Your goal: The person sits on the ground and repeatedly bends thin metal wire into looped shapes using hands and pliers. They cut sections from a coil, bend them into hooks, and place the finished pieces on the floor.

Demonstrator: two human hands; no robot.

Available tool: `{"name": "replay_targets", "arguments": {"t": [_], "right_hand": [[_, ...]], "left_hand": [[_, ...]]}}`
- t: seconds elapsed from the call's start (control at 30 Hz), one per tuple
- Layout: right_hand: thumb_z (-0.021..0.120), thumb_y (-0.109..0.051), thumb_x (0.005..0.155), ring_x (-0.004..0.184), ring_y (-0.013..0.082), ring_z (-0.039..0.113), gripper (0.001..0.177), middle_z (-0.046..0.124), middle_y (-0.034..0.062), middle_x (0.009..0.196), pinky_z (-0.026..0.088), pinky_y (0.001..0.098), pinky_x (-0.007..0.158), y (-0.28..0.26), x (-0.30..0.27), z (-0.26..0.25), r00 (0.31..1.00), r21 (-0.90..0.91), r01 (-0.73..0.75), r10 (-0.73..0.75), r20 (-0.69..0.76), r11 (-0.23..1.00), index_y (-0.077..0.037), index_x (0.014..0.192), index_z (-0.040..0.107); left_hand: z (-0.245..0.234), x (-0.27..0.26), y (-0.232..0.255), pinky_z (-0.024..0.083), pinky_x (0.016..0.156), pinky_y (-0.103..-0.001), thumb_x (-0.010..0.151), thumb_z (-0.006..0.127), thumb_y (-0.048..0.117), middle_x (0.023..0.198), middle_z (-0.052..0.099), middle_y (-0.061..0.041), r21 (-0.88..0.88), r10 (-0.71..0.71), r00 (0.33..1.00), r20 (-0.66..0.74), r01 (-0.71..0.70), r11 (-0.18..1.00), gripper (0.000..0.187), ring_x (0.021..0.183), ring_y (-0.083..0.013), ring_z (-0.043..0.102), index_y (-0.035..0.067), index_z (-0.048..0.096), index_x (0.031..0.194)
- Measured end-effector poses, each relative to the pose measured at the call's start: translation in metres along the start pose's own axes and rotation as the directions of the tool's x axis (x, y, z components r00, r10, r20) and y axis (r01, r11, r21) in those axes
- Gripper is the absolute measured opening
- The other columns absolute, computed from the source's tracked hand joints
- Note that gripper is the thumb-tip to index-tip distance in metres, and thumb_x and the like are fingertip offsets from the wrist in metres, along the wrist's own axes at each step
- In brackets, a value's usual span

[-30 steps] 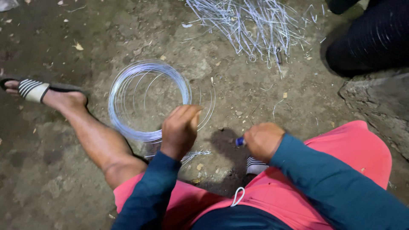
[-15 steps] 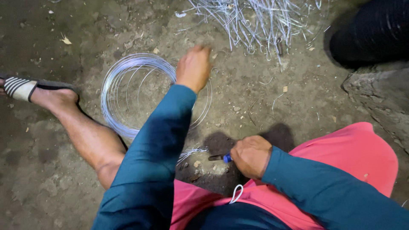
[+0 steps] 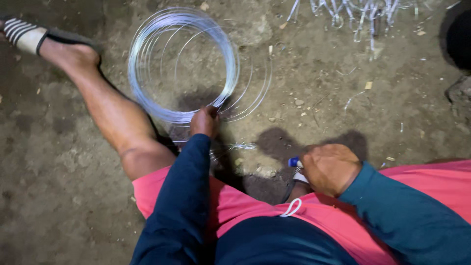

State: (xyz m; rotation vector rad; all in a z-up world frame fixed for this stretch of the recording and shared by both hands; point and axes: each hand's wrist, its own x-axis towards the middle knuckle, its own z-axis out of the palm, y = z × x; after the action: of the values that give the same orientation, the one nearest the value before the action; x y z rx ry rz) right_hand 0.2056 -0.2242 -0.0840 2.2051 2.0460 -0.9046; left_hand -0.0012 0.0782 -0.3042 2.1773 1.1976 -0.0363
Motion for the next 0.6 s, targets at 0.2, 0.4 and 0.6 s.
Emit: {"name": "replay_targets", "arguments": {"t": [0.2, 0.4, 0.6], "right_hand": [[0.06, -0.034, 0.085, 0.096, 0.0375, 0.071, 0.03, 0.073, 0.0185, 0.095, 0.056, 0.0471, 0.084, 0.001, 0.029, 0.005, 0.917, -0.053, -0.169, 0.177, 0.357, 0.984, -0.009, 0.098, 0.072], [0.058, -0.04, 0.092, 0.107, 0.0362, 0.069, 0.036, 0.073, 0.0165, 0.106, 0.056, 0.046, 0.092, 0.013, 0.044, 0.022, 0.826, -0.088, -0.276, 0.283, 0.488, 0.957, -0.008, 0.102, 0.072], [0.059, -0.032, 0.092, 0.112, 0.0357, 0.07, 0.033, 0.073, 0.0182, 0.113, 0.056, 0.0457, 0.095, 0.021, 0.06, 0.049, 0.703, -0.157, -0.32, 0.345, 0.622, 0.934, -0.006, 0.107, 0.074]], "left_hand": [[0.018, 0.0, -0.025, 0.055, 0.085, -0.047, 0.083, 0.073, 0.023, 0.099, 0.076, -0.015, -0.064, -0.038, 0.999, -0.012, 0.037, 0.997, 0.023, 0.095, -0.0372, 0.072, 0.014, 0.079, 0.103], [0.01, 0.026, -0.07, 0.057, 0.084, -0.04, 0.087, 0.075, 0.022, 0.1, 0.077, -0.015, -0.288, -0.277, 0.893, -0.353, 0.178, 0.941, 0.021, 0.093, -0.0323, 0.075, 0.008, 0.078, 0.102], [-0.004, 0.055, -0.108, 0.059, 0.087, -0.036, 0.085, 0.075, 0.019, 0.099, 0.079, -0.013, -0.452, -0.343, 0.85, -0.399, 0.143, 0.881, 0.023, 0.093, -0.0264, 0.078, 0.008, 0.077, 0.104]]}}
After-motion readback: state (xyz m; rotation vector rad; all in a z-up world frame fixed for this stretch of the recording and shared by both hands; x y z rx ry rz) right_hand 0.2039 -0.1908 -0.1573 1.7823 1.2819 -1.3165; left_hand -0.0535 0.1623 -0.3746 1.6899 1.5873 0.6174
